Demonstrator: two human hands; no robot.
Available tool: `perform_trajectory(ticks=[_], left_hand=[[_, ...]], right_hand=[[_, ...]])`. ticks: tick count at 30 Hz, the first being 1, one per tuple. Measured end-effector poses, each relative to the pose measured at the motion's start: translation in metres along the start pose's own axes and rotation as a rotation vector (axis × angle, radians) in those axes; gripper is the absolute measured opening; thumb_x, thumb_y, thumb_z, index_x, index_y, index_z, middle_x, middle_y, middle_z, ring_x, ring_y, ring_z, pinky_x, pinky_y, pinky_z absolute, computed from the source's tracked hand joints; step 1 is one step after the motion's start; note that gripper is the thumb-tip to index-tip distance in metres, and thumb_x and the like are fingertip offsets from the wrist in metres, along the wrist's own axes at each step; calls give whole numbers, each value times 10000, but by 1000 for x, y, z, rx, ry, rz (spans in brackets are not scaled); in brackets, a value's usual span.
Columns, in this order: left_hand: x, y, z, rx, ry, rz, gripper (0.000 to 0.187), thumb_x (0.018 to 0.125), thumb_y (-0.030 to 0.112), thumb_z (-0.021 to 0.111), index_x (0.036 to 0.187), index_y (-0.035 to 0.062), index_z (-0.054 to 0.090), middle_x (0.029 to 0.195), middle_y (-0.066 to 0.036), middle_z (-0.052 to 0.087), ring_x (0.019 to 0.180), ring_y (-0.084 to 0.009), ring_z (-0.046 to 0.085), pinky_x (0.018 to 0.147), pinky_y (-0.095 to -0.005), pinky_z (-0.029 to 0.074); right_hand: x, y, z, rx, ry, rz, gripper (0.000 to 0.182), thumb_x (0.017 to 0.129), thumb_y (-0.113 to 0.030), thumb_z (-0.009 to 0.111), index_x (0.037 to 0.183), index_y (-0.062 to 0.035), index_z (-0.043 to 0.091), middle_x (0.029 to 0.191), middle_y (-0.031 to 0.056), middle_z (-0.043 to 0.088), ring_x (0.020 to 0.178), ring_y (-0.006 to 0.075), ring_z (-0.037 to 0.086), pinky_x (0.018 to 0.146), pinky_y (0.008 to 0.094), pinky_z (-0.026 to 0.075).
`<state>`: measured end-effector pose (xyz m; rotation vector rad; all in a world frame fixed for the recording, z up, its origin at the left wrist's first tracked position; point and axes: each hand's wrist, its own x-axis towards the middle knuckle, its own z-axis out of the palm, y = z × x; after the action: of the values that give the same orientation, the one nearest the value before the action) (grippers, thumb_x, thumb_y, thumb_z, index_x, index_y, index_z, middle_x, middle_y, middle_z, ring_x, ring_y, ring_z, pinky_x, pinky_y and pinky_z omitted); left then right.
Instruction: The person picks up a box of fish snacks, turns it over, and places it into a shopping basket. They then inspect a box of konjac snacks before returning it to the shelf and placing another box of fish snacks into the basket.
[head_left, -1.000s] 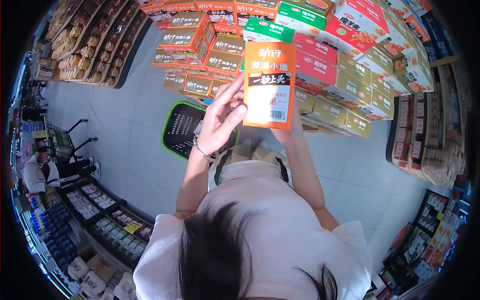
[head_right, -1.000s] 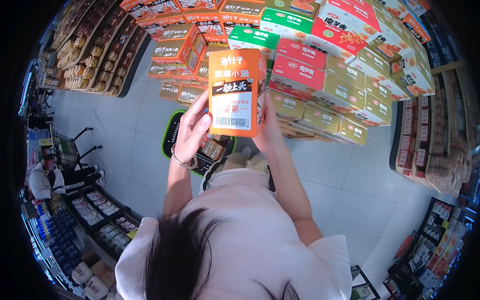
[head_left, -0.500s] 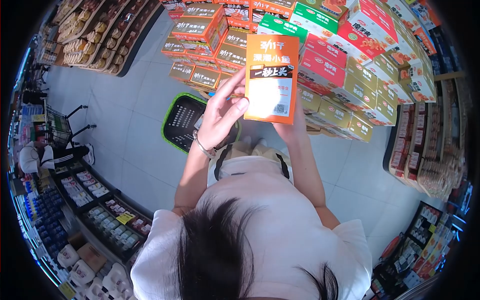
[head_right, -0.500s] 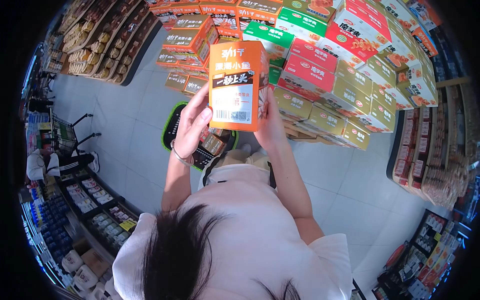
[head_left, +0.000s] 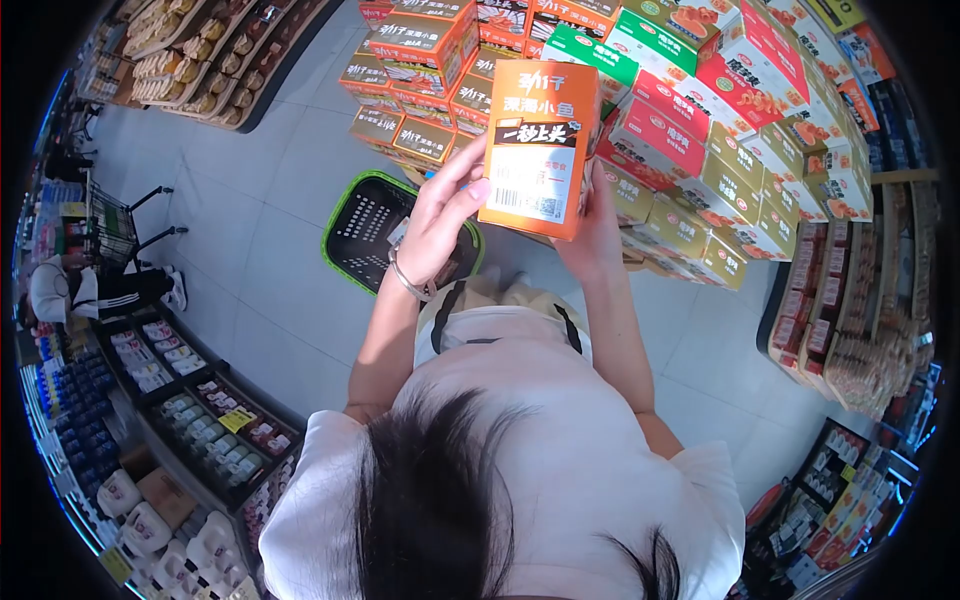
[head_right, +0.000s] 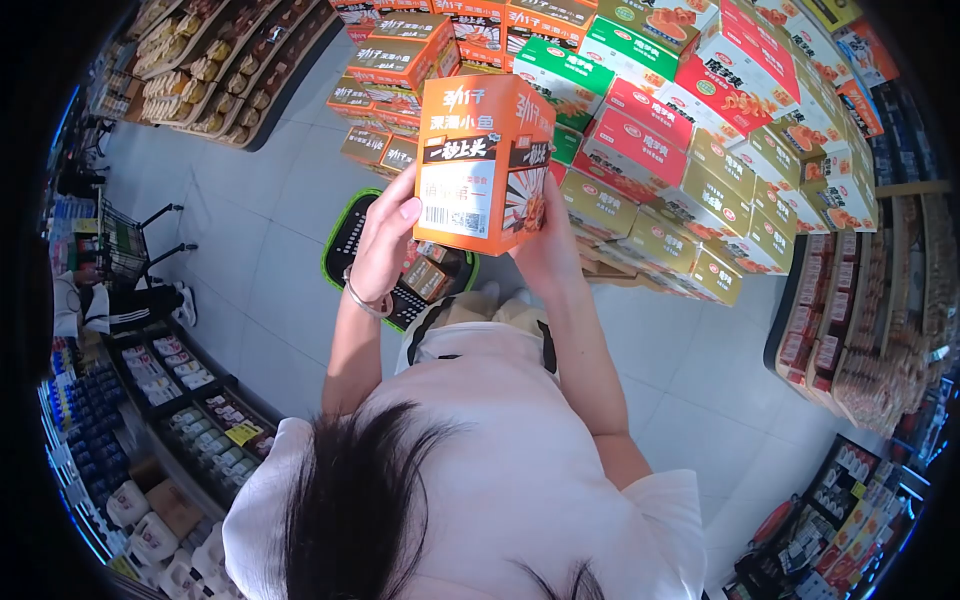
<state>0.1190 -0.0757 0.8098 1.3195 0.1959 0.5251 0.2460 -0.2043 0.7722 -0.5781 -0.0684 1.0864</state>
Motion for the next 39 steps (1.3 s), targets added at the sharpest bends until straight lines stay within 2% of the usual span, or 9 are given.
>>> perform_trajectory(ticks=[8, 15, 17, 20, 27, 29, 32, 35, 39], left_hand=[[-31, -18, -52, -213, 142, -211, 419, 871, 154, 450, 1260, -4, 442, 1148, -39, 546, 1061, -115, 507, 928, -266, 377], [-86, -47, -108, -62, 371, -234, 376, 863, 41, 409, 1233, -10, 460, 1115, -49, 572, 1041, -115, 530, 921, -283, 405], [-100, -59, -116, -88, 444, -281, 371, 914, 168, 418, 1238, -7, 463, 1144, -73, 574, 1055, -131, 536, 910, -284, 413], [-117, -78, -123, -93, 480, -538, 630, 945, 515, 272, 1286, 8, 424, 1207, -105, 543, 1092, -170, 529, 946, -332, 408], [-145, -151, -124, -210, 507, -667, 614, 864, 354, 592, 1315, 9, 358, 1259, -74, 485, 1149, -131, 454, 980, -275, 347], [-150, -171, -124, -264, 539, -669, 591, 848, 326, 622, 1300, 34, 378, 1235, -66, 499, 1127, -123, 469, 953, -280, 379], [-157, -204, -133, -245, 626, -779, 592, 829, 328, 644, 1283, 46, 387, 1205, -54, 515, 1101, -122, 489, 920, -287, 414], [-172, -256, -146, -220, 714, -690, 597, 817, 339, 654, 1273, 60, 389, 1180, -39, 525, 1078, -116, 503, 875, -262, 437], [-183, -301, -175, -351, 758, -990, 607, 821, 365, 637, 1326, 170, 364, 1200, -9, 526, 1092, -130, 504, 861, -317, 437]], right_hand=[[12, 18, -5, -210, -13, 69, 415, 949, -307, 426, 1296, -81, 406, 1264, 28, 504, 1145, 149, 495, 966, 352, 384], [29, 62, 10, -510, -50, 215, 536, 891, -188, 550, 1354, -42, 323, 1237, 58, 497, 1152, 137, 466, 968, 309, 379], [32, 76, 13, -646, -36, 271, 533, 885, -180, 554, 1343, -23, 331, 1214, 66, 509, 1125, 131, 478, 943, 297, 387], [41, 98, 0, -697, -39, 341, 514, 873, -173, 573, 1310, -5, 361, 1174, 87, 528, 1088, 136, 497, 925, 288, 389], [55, 153, -62, -909, 94, 538, 605, 848, -238, 625, 1325, -2, 336, 1138, 118, 543, 1028, 167, 521, 871, 301, 411], [64, 173, -94, -1103, 225, 659, 666, 841, -286, 633, 1351, -11, 307, 1134, 122, 548, 1015, 170, 522, 874, 303, 409], [82, 198, -125, -1096, 160, 750, 687, 840, -356, 620, 1361, -41, 301, 1120, 99, 560, 998, 161, 560, 813, 311, 468], [105, 224, -153, -1088, 151, 863, 637, 854, -394, 585, 1344, -74, 335, 1148, 67, 549, 1015, 152, 567, 771, 320, 507], [134, 263, -192, -1086, 204, 980, 548, 863, -409, 559, 1296, -106, 412, 1157, 31, 545, 1027, 137, 554, 766, 308, 506]])
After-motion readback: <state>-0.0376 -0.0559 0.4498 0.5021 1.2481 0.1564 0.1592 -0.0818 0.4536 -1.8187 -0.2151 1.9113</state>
